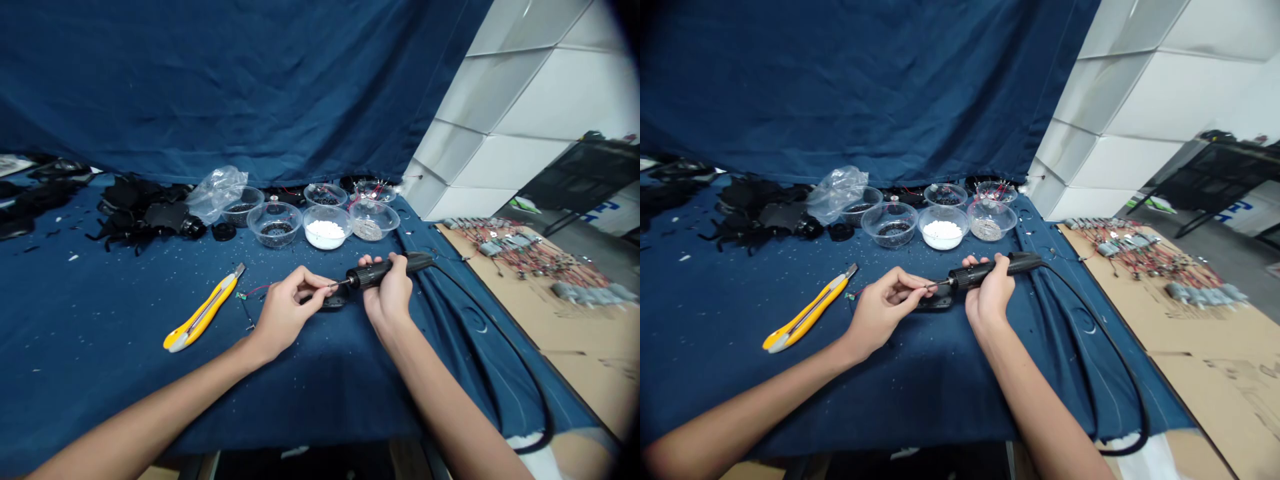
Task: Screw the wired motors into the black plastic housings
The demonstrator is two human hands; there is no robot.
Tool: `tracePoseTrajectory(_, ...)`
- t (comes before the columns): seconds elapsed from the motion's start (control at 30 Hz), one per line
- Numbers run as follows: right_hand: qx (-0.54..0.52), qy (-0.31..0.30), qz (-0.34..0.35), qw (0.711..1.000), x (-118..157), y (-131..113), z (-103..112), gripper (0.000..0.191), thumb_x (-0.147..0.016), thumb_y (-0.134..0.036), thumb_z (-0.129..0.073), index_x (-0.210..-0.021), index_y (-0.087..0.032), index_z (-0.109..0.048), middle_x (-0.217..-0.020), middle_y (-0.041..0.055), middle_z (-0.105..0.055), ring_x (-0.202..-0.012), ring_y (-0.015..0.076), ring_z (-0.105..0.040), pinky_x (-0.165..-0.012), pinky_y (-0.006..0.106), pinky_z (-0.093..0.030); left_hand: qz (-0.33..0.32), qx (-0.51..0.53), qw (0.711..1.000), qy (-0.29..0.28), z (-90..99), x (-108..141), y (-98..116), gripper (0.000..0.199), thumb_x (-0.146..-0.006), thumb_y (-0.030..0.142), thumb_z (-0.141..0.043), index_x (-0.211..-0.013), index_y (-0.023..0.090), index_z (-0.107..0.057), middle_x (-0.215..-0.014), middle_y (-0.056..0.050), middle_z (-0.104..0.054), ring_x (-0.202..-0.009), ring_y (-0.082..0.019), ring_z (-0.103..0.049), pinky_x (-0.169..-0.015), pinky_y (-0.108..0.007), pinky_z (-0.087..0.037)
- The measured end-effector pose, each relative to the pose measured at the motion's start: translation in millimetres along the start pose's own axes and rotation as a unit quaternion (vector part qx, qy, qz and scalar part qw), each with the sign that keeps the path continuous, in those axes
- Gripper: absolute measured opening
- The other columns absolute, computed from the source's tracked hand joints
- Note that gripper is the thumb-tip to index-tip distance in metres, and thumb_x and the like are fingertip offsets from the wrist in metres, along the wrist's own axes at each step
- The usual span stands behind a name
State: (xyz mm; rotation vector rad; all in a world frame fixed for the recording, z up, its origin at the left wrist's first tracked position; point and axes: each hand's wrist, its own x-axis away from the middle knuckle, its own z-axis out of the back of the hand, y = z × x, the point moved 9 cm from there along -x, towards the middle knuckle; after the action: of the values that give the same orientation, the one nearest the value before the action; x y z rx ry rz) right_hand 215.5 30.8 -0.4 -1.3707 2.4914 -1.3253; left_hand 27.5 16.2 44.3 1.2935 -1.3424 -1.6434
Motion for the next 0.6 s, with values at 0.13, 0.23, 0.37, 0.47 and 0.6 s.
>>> tracePoseTrajectory(0.13,0.003,0.000,-0.003,1.000,0.3,1.1,0.0,0.008,-0.084,-0.021,-0.050,-0.087,-0.017,-0.044,-0.066,-0.0065,-0.051,-0.058,0.0106,-0.063,-0.063,0.031,-0.061,-0.024,-0.095,0.994,0.040,6.3,1.7,1.1,0.008,-0.088,0.025,-0.062,-0.087,0.017,-0.059,-0.092,-0.003,-0.068,-0.087,-0.015,-0.065,-0.080,-0.027,-0.052)
tracePoseTrajectory(0.23,0.005,0.002,0.002,1.000,1.2,2.2,0.1,0.010,-0.083,-0.021,-0.051,-0.088,-0.018,-0.043,-0.066,-0.0066,-0.050,-0.059,0.0107,-0.063,-0.063,0.030,-0.061,-0.068,-0.182,0.979,0.058,6.6,5.1,9.0,0.006,-0.089,0.022,-0.059,-0.086,0.018,-0.060,-0.089,-0.002,-0.065,-0.083,-0.014,-0.062,-0.075,-0.025,-0.049)
tracePoseTrajectory(0.37,0.004,0.003,0.015,1.000,1.7,2.7,0.1,0.009,-0.083,-0.021,-0.051,-0.086,-0.018,-0.042,-0.066,-0.0068,-0.049,-0.057,0.0097,-0.062,-0.061,0.027,-0.060,-0.112,-0.254,0.959,0.062,1.8,7.3,18.6,0.005,-0.091,0.020,-0.056,-0.088,0.019,-0.059,-0.086,-0.001,-0.064,-0.079,-0.013,-0.060,-0.074,-0.025,-0.048)
tracePoseTrajectory(0.47,0.005,-0.007,0.022,1.000,-0.1,-0.4,-0.8,0.010,-0.082,-0.022,-0.051,-0.085,-0.019,-0.041,-0.066,-0.0071,-0.048,-0.057,0.0090,-0.061,-0.060,0.026,-0.060,-0.136,-0.299,0.944,0.022,1.0,3.4,25.8,0.005,-0.092,0.023,-0.056,-0.091,0.019,-0.058,-0.090,-0.002,-0.064,-0.085,-0.015,-0.060,-0.079,-0.027,-0.048)
tracePoseTrajectory(0.6,0.004,-0.015,0.046,0.999,-3.2,-13.9,-0.3,0.013,-0.080,-0.024,-0.051,-0.085,-0.021,-0.039,-0.065,-0.0079,-0.046,-0.054,0.0081,-0.059,-0.055,0.024,-0.057,-0.124,-0.407,0.902,-0.081,16.8,-4.4,27.1,0.044,-0.081,0.042,-0.070,-0.117,0.022,-0.055,-0.124,-0.008,-0.056,-0.121,-0.025,-0.046,-0.104,-0.042,-0.038)
